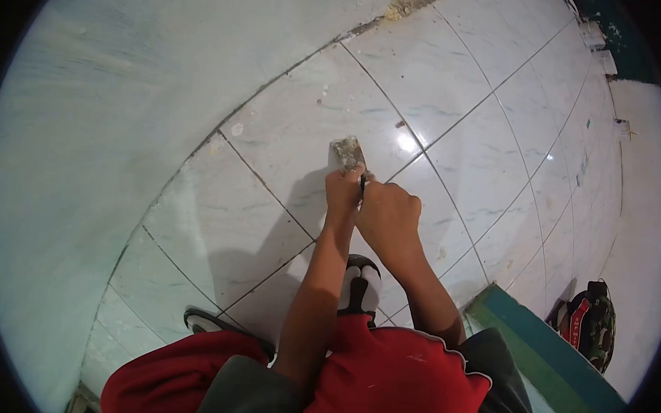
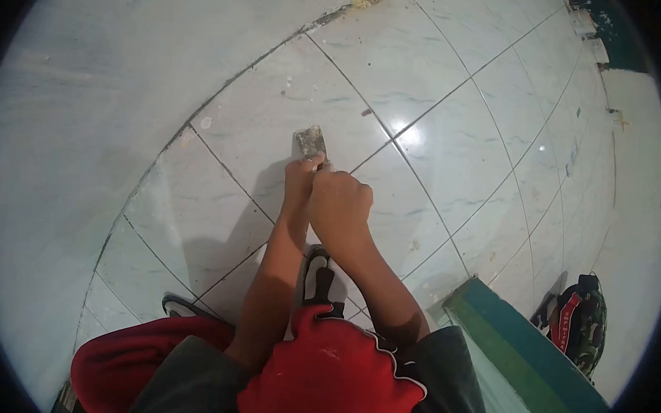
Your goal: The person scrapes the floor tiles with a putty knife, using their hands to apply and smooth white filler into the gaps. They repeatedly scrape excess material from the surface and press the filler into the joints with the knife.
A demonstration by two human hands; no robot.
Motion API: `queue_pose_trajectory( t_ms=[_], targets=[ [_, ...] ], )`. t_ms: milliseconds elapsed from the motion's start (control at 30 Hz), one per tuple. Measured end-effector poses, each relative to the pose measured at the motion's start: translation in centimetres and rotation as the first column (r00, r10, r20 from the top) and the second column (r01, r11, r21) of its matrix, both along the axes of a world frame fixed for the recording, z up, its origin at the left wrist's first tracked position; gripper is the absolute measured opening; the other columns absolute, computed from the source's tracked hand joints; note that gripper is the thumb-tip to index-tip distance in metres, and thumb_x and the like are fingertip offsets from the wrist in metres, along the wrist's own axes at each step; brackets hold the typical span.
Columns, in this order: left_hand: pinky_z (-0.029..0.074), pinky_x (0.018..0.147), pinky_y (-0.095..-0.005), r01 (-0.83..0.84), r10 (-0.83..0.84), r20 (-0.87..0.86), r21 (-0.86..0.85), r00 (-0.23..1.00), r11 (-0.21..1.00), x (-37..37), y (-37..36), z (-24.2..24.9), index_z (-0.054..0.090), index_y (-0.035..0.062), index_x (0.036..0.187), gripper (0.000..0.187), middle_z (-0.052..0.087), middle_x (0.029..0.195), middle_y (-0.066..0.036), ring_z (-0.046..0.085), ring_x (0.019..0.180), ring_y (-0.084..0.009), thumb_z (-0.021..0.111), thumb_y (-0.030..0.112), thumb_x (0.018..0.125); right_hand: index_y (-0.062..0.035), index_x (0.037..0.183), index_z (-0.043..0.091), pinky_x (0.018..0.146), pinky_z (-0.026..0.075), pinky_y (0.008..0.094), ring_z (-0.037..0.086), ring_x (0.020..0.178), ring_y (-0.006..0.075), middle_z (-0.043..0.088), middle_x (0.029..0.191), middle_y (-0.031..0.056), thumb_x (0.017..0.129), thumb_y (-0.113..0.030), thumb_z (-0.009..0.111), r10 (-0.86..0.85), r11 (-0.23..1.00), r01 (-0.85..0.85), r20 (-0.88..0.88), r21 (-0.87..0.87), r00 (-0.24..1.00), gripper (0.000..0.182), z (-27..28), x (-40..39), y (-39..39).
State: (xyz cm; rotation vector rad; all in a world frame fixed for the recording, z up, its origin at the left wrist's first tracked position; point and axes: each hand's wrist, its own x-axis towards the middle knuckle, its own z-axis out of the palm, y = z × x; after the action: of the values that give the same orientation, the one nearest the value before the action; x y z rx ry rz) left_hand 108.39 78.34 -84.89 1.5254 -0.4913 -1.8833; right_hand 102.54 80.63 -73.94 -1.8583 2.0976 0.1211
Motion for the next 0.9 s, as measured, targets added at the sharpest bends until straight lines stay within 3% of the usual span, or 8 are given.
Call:
queue_pose_trajectory(
  t_ms=[167,200,300,400,533,700,833,900],
  targets=[
    [0.042,0.048,-0.0343,0.132,0.02,0.271,-0.531,0.962,0.837,0.0,2.4,-4.0,0.06,0.0015,0.076,0.016,0.056,0.06,-0.018,0.056,0.054,-0.0308,0.061,0.017,0.072,-0.0013,0.076,0.058,0.047,0.047,0.0346,0.061,0.056,0.026,0.059,0.061,0.0129,0.068,-0.007,0.052,0.073,0.995,-0.073,-0.001,0.068,0.997,0.012,0.7,0.5,0.6],
    [0.038,0.044,-0.0319,0.053,0.08,0.21,-0.563,0.974,0.825,0.0,1.1,-4.0,0.058,-0.0004,0.068,0.019,0.054,0.056,-0.011,0.05,0.049,-0.0216,0.059,0.018,0.074,-0.0017,0.075,0.058,0.047,0.047,0.0349,0.061,0.056,0.0258,0.059,0.061,0.0127,0.068,-0.007,0.052,0.047,0.999,-0.047,0.012,0.006,0.999,0.01,-0.1,0.6,0.1],
    [0.033,0.041,-0.0298,0.07,0.071,0.25,-0.516,0.966,0.854,1.4,-3.7,-2.8,0.056,-0.0028,0.059,0.027,0.051,0.051,-0.006,0.045,0.044,-0.0124,0.057,0.019,0.075,-0.0024,0.074,0.059,0.048,0.046,0.0339,0.062,0.058,0.0248,0.059,0.059,0.0119,0.069,-0.008,0.052,0.018,0.994,-0.017,0.007,-0.106,1.0,0.01,-1.4,1.3,-3.1],
    [0.032,0.042,-0.0324,0.038,-0.004,0.14,-0.247,0.99,0.968,1.9,-6.3,-1.5,0.053,-0.004,0.056,0.03,0.049,0.048,-0.007,0.044,0.045,-0.0133,0.056,0.019,0.075,-0.0018,0.079,0.058,0.046,0.045,0.0316,0.062,0.057,0.0238,0.059,0.058,0.0106,0.071,-0.009,0.051,0.117,0.988,-0.118,-0.016,-0.095,0.993,0.013,0.3,1.8,-5.5],
    [0.032,0.042,-0.0336,0.022,0.084,0.179,-0.521,0.98,0.853,2.2,-5.1,-4.6,0.052,-0.0045,0.054,0.031,0.049,0.049,-0.007,0.044,0.045,-0.014,0.055,0.019,0.075,-0.0021,0.068,0.061,0.047,0.046,0.0344,0.062,0.059,0.0245,0.06,0.062,0.0129,0.069,-0.008,0.053,0.073,0.994,-0.072,0.005,-0.086,0.997,0.01,0.1,2.9,-5.1],
    [0.034,0.043,-0.0342,-0.086,0.092,0.03,-0.163,0.995,0.983,2.2,-8.3,-1.6,0.054,-0.0061,0.056,0.031,0.051,0.049,-0.009,0.046,0.047,-0.0155,0.057,0.021,0.072,-0.0014,0.071,0.062,0.049,0.046,0.0352,0.062,0.059,0.0253,0.061,0.063,0.0132,0.07,-0.008,0.052,0.045,0.991,-0.041,0.026,-0.126,0.999,0.012,-0.7,2.5,-6.9],
    [0.035,0.044,-0.0341,0.033,0.094,0.231,-0.491,0.968,0.871,2.2,-7.4,-4.0,0.056,-0.0075,0.06,0.031,0.051,0.049,-0.009,0.045,0.046,-0.0156,0.057,0.021,0.071,-0.0021,0.069,0.061,0.05,0.046,0.0346,0.062,0.059,0.0261,0.061,0.064,0.0133,0.07,-0.007,0.052,0.035,0.997,-0.033,0.025,-0.075,0.999,0.011,-0.6,2.7,-6.6],
    [0.036,0.044,-0.0335,0.158,-0.042,0.295,-0.383,0.955,0.91,2.5,-8.8,-4.1,0.058,-0.0083,0.062,0.032,0.052,0.05,-0.01,0.046,0.047,-0.0151,0.057,0.023,0.071,-0.001,0.07,0.06,0.05,0.046,0.0372,0.061,0.058,0.0284,0.06,0.062,0.0147,0.068,-0.008,0.052,0.02,0.997,-0.014,0.073,-0.077,0.997,0.011,-1.3,2.3,-7.5]
  ],
)
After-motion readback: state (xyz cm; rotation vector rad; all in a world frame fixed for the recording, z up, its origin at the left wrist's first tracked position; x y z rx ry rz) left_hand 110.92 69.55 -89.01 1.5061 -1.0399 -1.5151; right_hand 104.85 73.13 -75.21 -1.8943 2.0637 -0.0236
